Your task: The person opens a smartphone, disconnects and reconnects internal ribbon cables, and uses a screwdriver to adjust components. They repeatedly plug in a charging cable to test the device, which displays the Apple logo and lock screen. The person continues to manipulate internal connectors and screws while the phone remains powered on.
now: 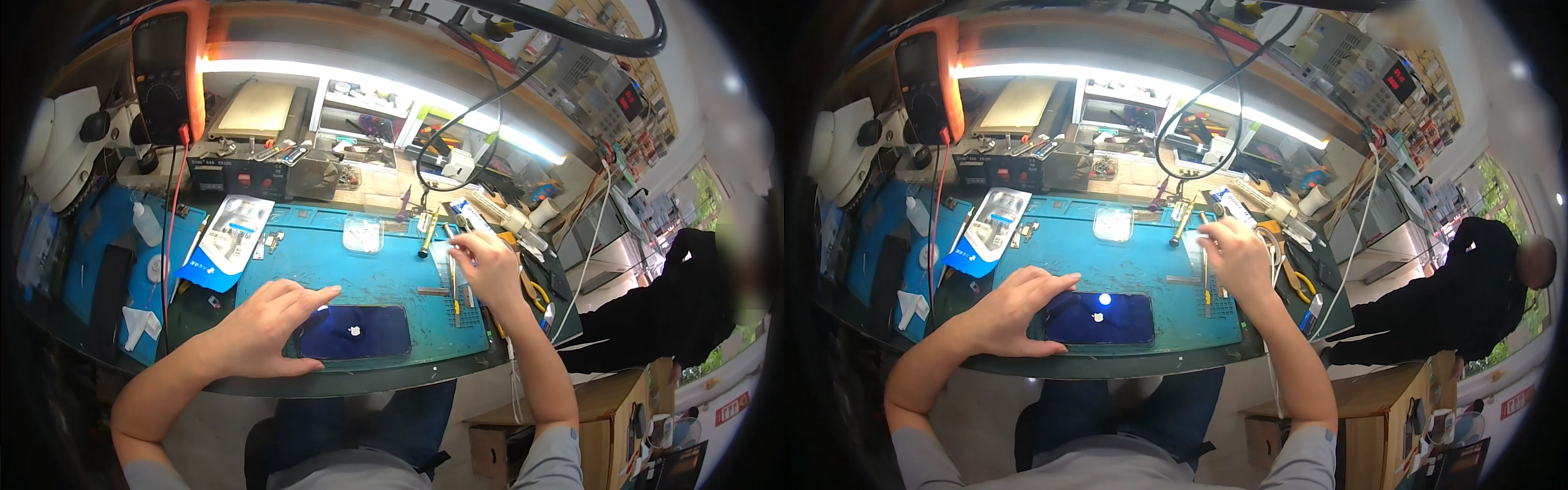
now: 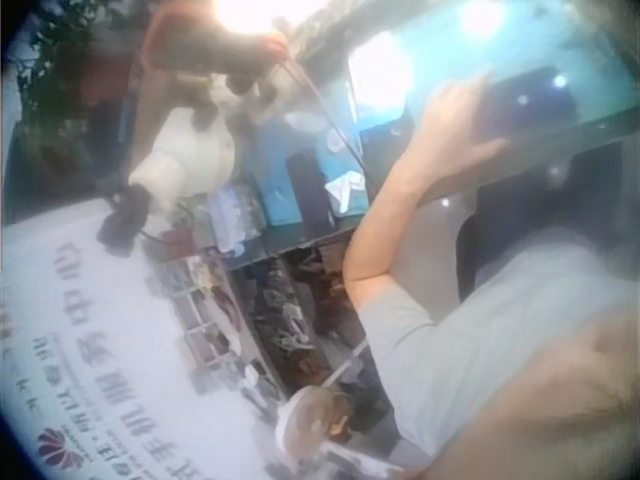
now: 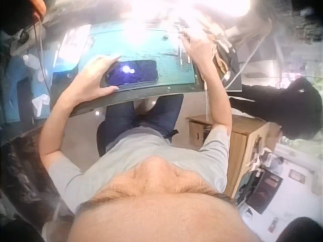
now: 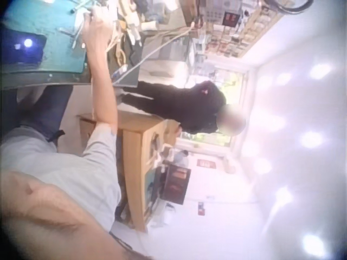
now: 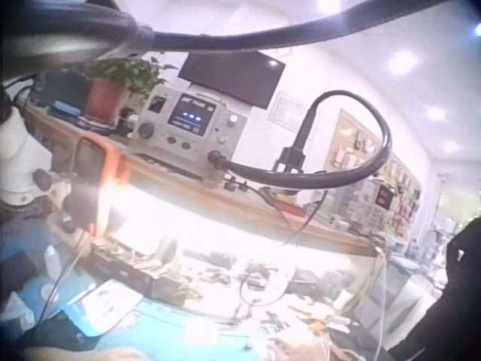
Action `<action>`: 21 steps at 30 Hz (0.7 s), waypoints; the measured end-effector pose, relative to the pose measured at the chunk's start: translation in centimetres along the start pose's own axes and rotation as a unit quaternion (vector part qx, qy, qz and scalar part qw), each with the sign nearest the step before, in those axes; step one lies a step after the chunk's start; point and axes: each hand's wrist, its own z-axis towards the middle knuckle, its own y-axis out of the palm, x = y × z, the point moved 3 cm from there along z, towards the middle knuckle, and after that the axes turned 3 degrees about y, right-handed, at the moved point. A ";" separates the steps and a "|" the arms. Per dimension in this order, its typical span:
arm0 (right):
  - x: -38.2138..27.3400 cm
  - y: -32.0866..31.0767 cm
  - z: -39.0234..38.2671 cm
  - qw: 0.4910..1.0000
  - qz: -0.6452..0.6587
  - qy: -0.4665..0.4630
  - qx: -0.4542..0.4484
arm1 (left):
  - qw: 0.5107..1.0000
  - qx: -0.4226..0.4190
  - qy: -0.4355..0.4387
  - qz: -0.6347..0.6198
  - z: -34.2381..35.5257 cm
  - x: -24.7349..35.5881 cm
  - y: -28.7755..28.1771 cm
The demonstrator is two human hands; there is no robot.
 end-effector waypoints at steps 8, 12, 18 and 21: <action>-6.2 6.3 9.1 0.966 0.034 -0.064 -0.248 | 1.000 0.016 0.017 -0.010 0.0 -0.2 0.1; -6.5 6.8 9.8 0.952 -0.006 -0.050 -0.302 | 0.999 0.022 0.016 -0.016 -0.2 -0.3 0.3; -6.2 6.8 10.6 0.926 0.036 0.013 -0.376 | 1.000 0.022 0.015 -0.009 -0.2 -0.2 0.4; -5.8 6.8 10.2 0.935 0.023 -0.029 -0.351 | 0.999 0.025 0.018 -0.008 -0.1 -0.3 0.5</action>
